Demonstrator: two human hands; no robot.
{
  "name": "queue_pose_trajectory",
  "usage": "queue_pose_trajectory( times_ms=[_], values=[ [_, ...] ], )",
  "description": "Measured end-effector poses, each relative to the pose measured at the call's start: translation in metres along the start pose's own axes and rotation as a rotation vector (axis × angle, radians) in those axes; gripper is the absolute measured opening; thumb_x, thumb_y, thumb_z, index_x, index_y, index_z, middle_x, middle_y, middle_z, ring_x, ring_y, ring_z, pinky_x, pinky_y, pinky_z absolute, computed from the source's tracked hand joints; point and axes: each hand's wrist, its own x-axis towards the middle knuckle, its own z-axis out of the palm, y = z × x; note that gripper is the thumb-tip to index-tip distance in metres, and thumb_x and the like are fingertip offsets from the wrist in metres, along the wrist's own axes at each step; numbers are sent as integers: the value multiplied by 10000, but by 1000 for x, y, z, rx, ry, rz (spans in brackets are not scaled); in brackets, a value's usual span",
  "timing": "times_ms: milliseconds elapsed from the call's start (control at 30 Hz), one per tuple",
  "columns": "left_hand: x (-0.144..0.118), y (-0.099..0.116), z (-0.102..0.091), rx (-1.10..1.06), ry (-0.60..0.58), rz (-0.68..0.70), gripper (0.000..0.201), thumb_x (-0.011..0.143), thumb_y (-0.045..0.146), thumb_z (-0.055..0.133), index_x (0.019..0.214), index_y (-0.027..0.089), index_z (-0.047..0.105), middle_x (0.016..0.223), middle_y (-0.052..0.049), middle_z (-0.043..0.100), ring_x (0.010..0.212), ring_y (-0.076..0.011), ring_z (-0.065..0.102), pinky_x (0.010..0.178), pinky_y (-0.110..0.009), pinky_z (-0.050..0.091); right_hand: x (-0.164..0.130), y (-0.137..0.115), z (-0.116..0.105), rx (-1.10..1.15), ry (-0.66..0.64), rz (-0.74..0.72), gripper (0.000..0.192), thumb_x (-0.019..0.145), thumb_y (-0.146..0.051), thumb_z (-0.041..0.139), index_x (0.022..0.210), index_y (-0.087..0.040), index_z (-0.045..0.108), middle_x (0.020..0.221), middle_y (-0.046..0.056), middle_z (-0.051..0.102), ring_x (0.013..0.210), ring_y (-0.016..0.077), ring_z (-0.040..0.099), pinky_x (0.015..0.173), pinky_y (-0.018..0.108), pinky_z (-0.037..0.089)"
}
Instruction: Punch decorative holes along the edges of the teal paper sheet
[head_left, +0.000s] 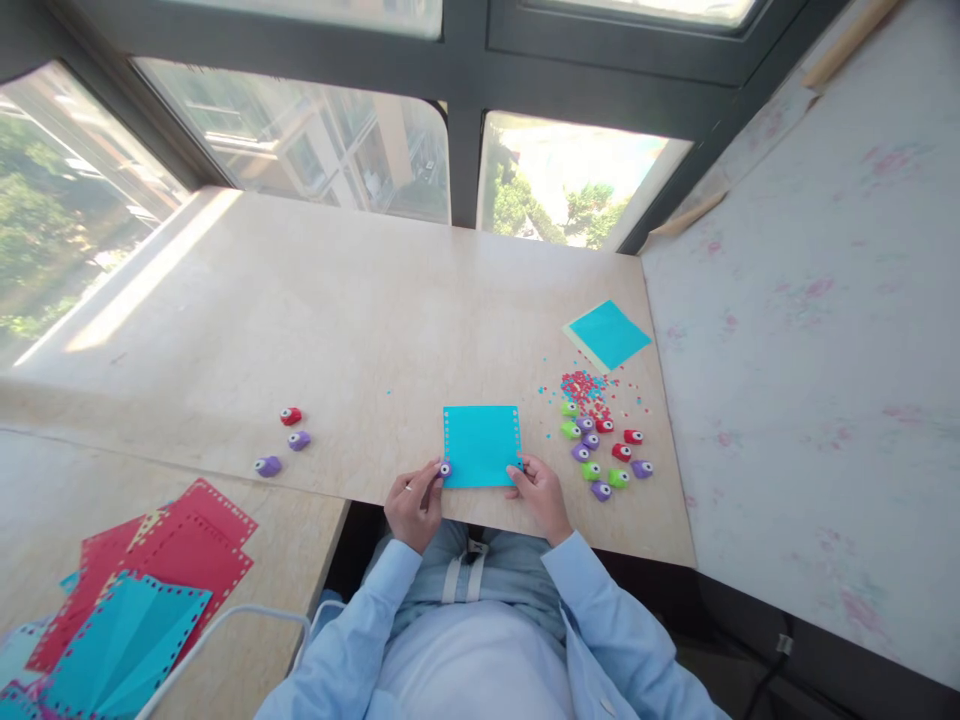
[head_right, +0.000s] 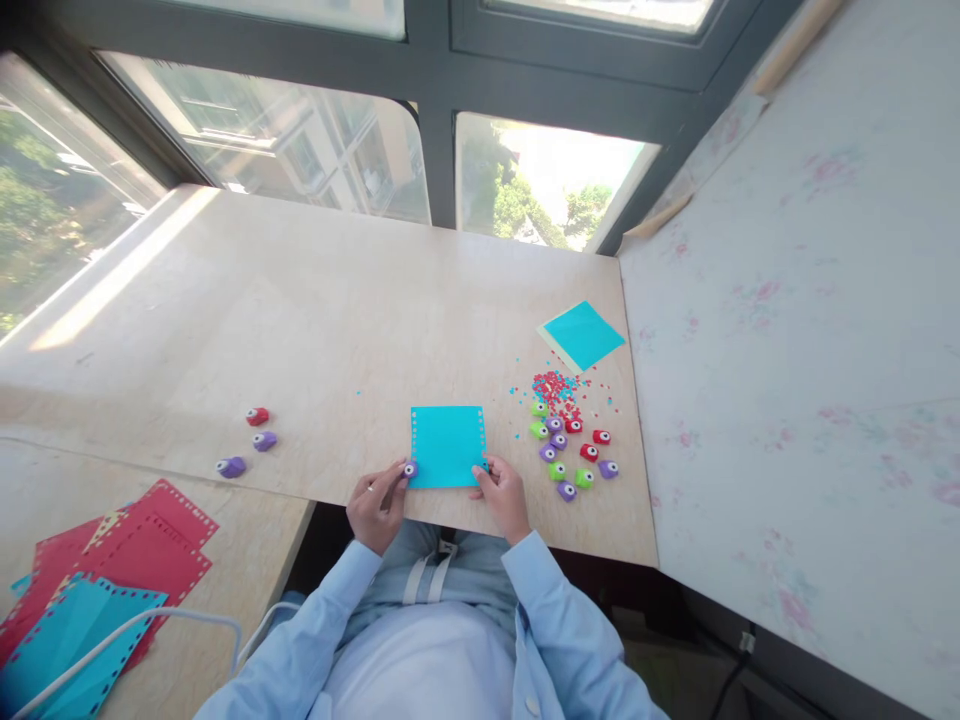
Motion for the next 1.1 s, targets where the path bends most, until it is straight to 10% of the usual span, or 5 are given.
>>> queue_pose_trajectory(
  times_ms=[567,1100],
  values=[
    [35,-1,-21,-193,-321,-36,243,880,383,555,1039,269,699,1102,-42,707,942,-191,634,871,-373,512,1,-6,1,19,-21,-24,463,663,-543,703,944,-177,662,824,40,679,725,204,606,555,326,596],
    [48,-14,-32,-464,-409,-355,538,718,509,670,1115,150,615,961,-90,672,760,-166,650,718,-319,552,-2,-6,2,17,-14,-87,437,654,-518,704,905,-165,649,748,8,631,664,167,554,570,331,594]
  ],
)
